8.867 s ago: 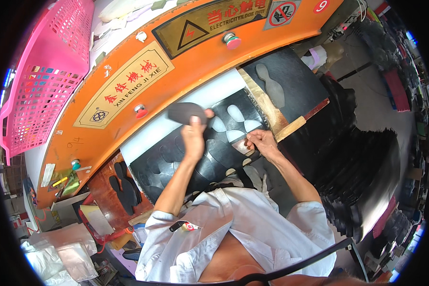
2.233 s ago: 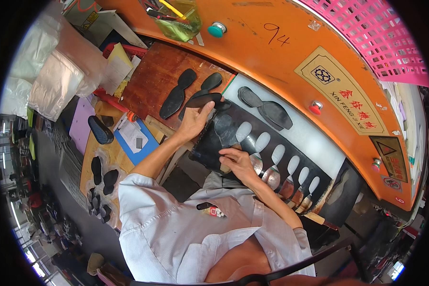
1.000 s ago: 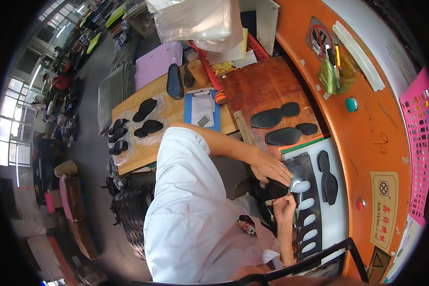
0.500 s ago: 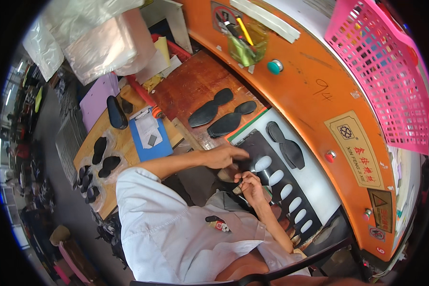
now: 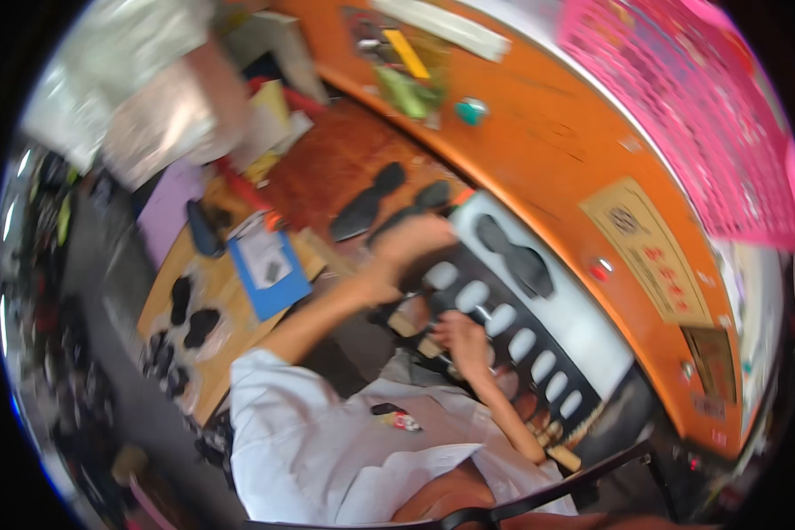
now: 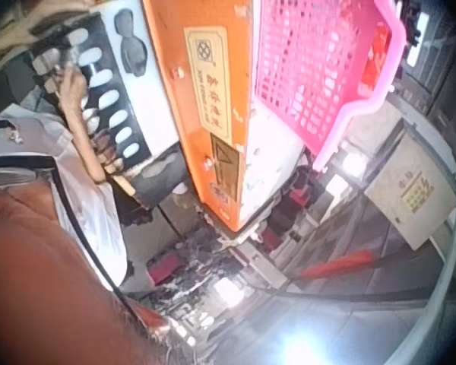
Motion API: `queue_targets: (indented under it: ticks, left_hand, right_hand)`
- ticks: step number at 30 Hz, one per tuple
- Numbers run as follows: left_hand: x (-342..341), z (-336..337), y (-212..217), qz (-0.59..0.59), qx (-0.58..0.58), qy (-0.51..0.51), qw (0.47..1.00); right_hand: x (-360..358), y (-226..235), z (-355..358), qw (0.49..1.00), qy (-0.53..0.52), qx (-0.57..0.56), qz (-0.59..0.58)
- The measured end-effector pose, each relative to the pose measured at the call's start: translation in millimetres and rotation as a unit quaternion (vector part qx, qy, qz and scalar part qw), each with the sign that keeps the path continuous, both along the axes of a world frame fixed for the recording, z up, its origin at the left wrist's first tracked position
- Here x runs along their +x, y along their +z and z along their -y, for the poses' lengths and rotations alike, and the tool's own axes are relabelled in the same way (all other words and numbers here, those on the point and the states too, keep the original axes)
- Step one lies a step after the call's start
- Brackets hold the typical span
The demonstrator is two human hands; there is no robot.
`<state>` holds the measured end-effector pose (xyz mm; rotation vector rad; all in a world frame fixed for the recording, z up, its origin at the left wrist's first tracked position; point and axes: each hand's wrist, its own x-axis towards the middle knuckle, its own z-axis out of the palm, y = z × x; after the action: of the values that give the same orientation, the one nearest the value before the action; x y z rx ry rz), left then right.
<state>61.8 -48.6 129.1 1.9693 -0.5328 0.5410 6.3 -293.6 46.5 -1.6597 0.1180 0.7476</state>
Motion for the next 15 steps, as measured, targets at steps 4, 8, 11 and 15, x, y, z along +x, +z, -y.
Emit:
queue_targets:
  ticks: [4, 8, 11, 15]
  left_hand:
    - [-34, 52, -48, -0.002, 0.151, -0.161, 0.975]
    - [-62, 70, -74, -0.052, 0.112, -0.123, 0.985]
    - [-80, 75, -75, -0.204, -0.043, -0.011, 0.978]
    - [-88, 90, -66, -0.407, -0.289, -0.004, 0.867]
  right_hand:
    - [20, 7, 20, 0.927, -0.149, 0.300, -0.170]
    - [27, 3, 27, 0.961, -0.140, 0.222, -0.088]
    - [24, 7, 21, 0.953, -0.163, 0.240, -0.090]
    - [19, 15, -9, 0.961, -0.206, 0.183, -0.025]
